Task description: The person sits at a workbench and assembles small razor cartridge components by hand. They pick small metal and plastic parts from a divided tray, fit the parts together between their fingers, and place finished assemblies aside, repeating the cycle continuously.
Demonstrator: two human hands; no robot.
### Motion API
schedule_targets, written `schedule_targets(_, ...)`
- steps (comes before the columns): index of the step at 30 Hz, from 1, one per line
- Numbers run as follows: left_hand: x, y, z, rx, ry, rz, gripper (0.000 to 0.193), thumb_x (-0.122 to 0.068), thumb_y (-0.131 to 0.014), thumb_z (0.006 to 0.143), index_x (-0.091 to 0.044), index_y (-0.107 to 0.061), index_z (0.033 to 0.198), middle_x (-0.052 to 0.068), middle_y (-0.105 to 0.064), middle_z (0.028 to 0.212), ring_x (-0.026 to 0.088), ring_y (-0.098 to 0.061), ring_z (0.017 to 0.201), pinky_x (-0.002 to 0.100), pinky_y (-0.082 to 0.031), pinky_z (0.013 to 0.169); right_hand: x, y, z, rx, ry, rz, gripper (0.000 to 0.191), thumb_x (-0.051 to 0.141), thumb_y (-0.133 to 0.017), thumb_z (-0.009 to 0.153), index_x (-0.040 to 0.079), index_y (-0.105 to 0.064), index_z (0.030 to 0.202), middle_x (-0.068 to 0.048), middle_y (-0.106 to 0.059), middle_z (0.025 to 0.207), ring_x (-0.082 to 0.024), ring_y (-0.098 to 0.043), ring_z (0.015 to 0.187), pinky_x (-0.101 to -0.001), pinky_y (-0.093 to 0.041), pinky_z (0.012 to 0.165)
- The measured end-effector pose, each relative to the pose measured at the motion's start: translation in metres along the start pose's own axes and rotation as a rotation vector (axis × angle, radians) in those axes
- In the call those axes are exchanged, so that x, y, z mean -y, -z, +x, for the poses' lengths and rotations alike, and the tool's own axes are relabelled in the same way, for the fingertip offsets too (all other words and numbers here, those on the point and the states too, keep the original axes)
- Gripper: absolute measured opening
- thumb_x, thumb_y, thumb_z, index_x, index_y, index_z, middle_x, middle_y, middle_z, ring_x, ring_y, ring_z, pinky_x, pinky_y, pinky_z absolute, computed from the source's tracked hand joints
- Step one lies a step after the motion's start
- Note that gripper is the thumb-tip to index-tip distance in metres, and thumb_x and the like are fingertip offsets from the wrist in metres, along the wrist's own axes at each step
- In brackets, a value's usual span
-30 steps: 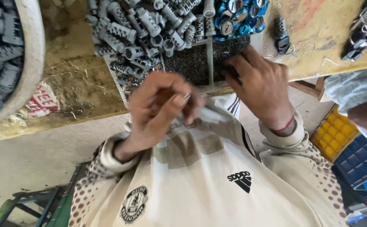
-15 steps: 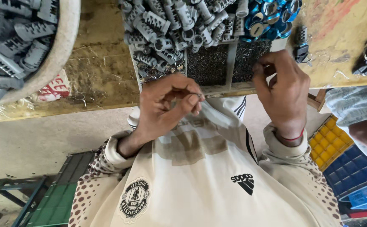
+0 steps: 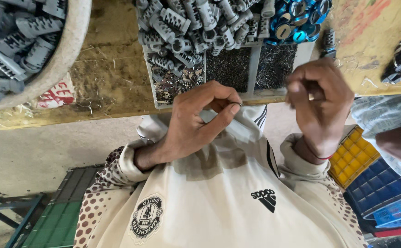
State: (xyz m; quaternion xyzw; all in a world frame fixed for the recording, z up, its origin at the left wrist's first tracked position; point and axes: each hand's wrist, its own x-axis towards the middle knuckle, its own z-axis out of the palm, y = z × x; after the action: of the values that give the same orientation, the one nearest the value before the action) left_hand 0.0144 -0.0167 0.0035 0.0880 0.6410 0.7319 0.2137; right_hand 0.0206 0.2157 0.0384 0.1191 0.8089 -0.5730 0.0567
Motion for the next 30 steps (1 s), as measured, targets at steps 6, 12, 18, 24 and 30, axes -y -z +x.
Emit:
schedule_targets(6,-0.002,-0.016,-0.003,-0.040,0.178,-0.426,0.012,-0.005,-0.060,0.110,0.004,-0.061,0.118,0.005,-0.069,0.102,0.009,-0.071,0.089,0.024,-0.062,0.080,-0.008,-0.040,-0.028,-0.083,0.444,-0.407,0.015,0.002,-0.078,0.096,-0.001,-0.065,0.104,-0.014,-0.066,0.102,-0.022,-0.065,0.080,-0.0299,-0.051,0.065)
schedule_targets(12,-0.003,-0.012,-0.004,0.011,0.145,-0.407,0.014,-0.005,-0.060,0.111,0.005,-0.060,0.121,0.007,-0.068,0.105,0.011,-0.072,0.094,0.025,-0.064,0.086,-0.015,-0.030,-0.036,-0.004,0.223,-0.268,0.013,0.005,-0.074,0.091,-0.004,-0.066,0.097,-0.015,-0.068,0.096,-0.012,-0.053,0.062,-0.0250,-0.039,0.056)
schedule_targets(18,-0.003,-0.014,-0.005,-0.024,0.111,-0.365,0.012,-0.004,-0.061,0.110,0.004,-0.061,0.119,0.007,-0.070,0.107,0.013,-0.075,0.097,0.026,-0.066,0.087,-0.026,-0.047,-0.040,0.009,0.201,0.139,0.010,0.008,-0.062,0.111,-0.002,-0.061,0.112,-0.010,-0.060,0.106,-0.010,-0.057,0.085,-0.0222,-0.047,0.075)
schedule_targets(24,-0.001,-0.013,-0.001,-0.011,0.075,-0.435,0.013,-0.003,-0.061,0.110,0.001,-0.063,0.123,0.007,-0.066,0.112,0.012,-0.074,0.093,0.023,-0.065,0.080,-0.034,-0.038,-0.040,0.126,0.063,0.408,0.019,0.015,-0.062,0.111,-0.004,-0.059,0.114,-0.009,-0.057,0.110,-0.008,-0.056,0.079,-0.0201,-0.048,0.067)
schedule_targets(30,0.008,-0.021,0.019,0.000,-0.162,-0.079,0.007,-0.002,-0.067,0.110,-0.001,-0.067,0.118,0.004,-0.065,0.106,0.010,-0.068,0.089,0.019,-0.059,0.073,-0.032,-0.010,-0.028,0.265,-0.203,0.665,0.026,0.018,-0.063,0.111,-0.008,-0.061,0.111,-0.010,-0.057,0.096,-0.007,-0.050,0.064,-0.0187,-0.040,0.053)
